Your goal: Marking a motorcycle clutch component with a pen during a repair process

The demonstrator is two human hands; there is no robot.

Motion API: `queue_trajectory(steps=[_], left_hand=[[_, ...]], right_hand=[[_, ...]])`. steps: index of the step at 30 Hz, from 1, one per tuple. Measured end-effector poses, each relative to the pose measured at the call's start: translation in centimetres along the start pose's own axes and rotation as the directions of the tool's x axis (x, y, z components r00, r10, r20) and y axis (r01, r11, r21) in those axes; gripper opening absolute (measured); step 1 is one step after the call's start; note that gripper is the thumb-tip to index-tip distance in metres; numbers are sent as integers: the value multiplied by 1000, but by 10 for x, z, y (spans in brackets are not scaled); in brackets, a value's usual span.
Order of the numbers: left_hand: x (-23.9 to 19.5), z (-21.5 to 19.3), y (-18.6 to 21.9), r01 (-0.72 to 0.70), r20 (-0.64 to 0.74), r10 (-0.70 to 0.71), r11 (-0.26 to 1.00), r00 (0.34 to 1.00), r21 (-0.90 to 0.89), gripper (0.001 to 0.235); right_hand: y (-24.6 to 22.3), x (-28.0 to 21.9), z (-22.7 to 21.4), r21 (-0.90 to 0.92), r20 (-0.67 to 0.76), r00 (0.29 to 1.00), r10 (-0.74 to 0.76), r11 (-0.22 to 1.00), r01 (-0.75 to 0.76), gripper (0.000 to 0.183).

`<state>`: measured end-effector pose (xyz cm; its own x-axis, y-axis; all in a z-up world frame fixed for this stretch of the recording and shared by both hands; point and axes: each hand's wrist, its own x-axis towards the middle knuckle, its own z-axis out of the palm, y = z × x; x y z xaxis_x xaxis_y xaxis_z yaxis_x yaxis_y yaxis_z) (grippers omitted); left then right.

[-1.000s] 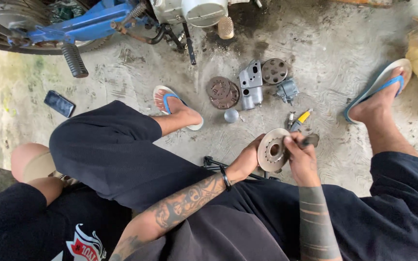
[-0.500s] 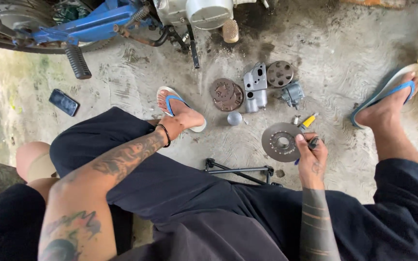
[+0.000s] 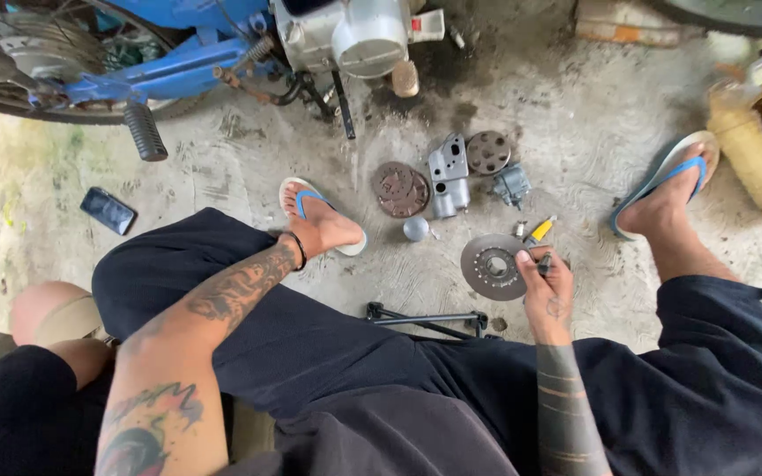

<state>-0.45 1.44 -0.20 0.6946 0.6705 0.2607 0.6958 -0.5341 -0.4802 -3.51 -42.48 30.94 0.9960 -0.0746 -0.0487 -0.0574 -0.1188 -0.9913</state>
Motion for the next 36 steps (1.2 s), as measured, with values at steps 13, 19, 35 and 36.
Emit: queue_trajectory(steps=[13, 19, 35, 36], left_hand=[[-22, -145, -67, -734, 0, 970, 185, 244, -654, 68], [-13, -457, -139, -181, -460, 866, -429, 195, -885, 75], [64, -506, -90, 7, -622, 674, -681, 398, -732, 66], [67, -507, -89, -1, -615, 670, -675, 416, -737, 66]], right_hand=[[-20, -1, 26, 240, -33, 996, 78, 968, -67, 16], [-121, -11, 63, 385, 62, 988, 142, 910, -155, 17], [-232, 121, 28, -421, 382, 882, -275, 799, 431, 46], [-222, 123, 34, -404, 432, 841, -327, 763, 504, 38]])
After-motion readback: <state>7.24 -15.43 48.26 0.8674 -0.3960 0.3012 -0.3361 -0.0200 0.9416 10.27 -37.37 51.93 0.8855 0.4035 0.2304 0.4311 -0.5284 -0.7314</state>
